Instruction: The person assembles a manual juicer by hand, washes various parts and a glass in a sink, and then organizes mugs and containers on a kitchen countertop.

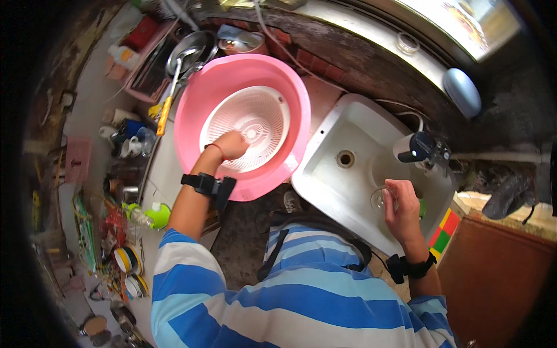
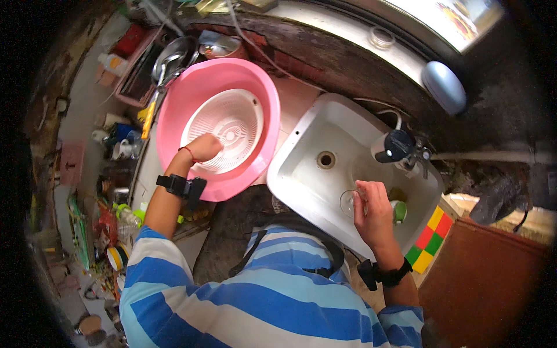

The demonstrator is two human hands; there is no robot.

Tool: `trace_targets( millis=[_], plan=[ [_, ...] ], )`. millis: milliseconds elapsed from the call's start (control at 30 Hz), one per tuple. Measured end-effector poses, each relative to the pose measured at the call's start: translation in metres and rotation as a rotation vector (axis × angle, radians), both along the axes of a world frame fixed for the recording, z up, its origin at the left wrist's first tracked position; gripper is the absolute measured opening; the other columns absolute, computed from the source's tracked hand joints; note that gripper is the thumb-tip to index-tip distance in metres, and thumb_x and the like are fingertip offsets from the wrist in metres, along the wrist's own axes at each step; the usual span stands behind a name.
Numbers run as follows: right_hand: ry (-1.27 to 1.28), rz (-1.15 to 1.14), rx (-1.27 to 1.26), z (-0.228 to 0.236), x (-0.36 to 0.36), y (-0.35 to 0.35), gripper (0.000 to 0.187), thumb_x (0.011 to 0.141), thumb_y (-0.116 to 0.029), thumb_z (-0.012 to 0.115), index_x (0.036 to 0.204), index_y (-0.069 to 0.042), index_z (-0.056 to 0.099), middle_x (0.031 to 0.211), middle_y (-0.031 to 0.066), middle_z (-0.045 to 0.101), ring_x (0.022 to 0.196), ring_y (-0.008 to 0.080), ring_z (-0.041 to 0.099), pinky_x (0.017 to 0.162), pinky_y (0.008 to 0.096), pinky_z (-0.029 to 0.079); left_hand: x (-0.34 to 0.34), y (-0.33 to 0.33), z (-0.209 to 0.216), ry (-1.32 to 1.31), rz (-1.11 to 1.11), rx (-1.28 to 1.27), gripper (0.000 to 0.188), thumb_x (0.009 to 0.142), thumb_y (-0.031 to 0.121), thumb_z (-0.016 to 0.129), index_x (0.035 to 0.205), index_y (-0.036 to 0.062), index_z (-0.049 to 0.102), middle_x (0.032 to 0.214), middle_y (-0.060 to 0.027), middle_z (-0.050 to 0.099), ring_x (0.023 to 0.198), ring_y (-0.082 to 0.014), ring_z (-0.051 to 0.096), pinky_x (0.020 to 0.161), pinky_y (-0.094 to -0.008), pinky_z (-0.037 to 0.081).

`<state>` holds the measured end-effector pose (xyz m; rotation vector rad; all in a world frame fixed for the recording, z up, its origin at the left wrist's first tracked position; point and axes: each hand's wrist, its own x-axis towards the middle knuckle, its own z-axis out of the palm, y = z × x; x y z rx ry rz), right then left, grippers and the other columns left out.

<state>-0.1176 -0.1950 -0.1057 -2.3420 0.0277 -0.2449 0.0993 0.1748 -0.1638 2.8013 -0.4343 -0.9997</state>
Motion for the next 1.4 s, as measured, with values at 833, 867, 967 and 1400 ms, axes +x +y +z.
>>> trace_targets(
  millis=[833, 867, 967, 1400],
  plan=[
    [0.213, -0.199, 0.035, 0.03, -0.089, -0.09, 0.019, 0.079, -0.002, 0.059, 0.098, -0.001, 0.055, 0.087, 0.0125, 0.055, 0.071, 0.0195, 0.058, 0.063, 0.027, 0.047, -0.127, -0.332, -0.074, -0.072, -0.581, -0.717, 0.034, 0.074, 0.005, 0.048, 0.105, 0.0014, 0.059, 0.107, -0.0179, 0.059, 0.102, -0.0324, 0.052, 0.094, -0.0384, 0.037],
    [0.217, -0.195, 0.035, 0.027, -0.095, -0.094, 0.019, 0.079, -0.002, 0.059, 0.098, -0.001, 0.055, 0.087, 0.0125, 0.055, 0.071, 0.0195, 0.058, 0.063, 0.027, 0.047, -0.13, -0.352, -0.084, -0.065, -0.588, -0.673, 0.035, 0.074, 0.005, 0.046, 0.106, 0.0006, 0.059, 0.108, -0.0188, 0.058, 0.104, -0.0332, 0.052, 0.095, -0.038, 0.037],
    [0.233, -0.269, 0.212, 0.021, -0.104, -0.106, 0.021, 0.083, -0.001, 0.052, 0.104, 0.0, 0.053, 0.09, 0.0123, 0.054, 0.077, 0.0184, 0.059, 0.067, 0.027, 0.048, -0.136, -0.387, -0.105, 0.04, -0.348, -0.76, 0.038, 0.075, 0.008, 0.046, 0.111, -0.001, 0.055, 0.11, -0.02, 0.057, 0.109, -0.0344, 0.049, 0.095, -0.0378, 0.037],
    [0.042, -0.04, 0.135, -0.011, -0.02, -0.074, 0.041, 0.086, 0.0, 0.046, 0.127, 0.002, 0.038, 0.106, 0.0187, 0.048, 0.094, 0.0278, 0.053, 0.079, 0.0325, 0.045, -0.15, -0.314, -0.014, 1.44, 0.829, -1.4, 0.046, 0.094, 0.037, 0.04, 0.118, -0.0014, 0.05, 0.115, -0.0117, 0.055, 0.098, -0.0213, 0.058, 0.085, -0.0334, 0.048]
  ],
)
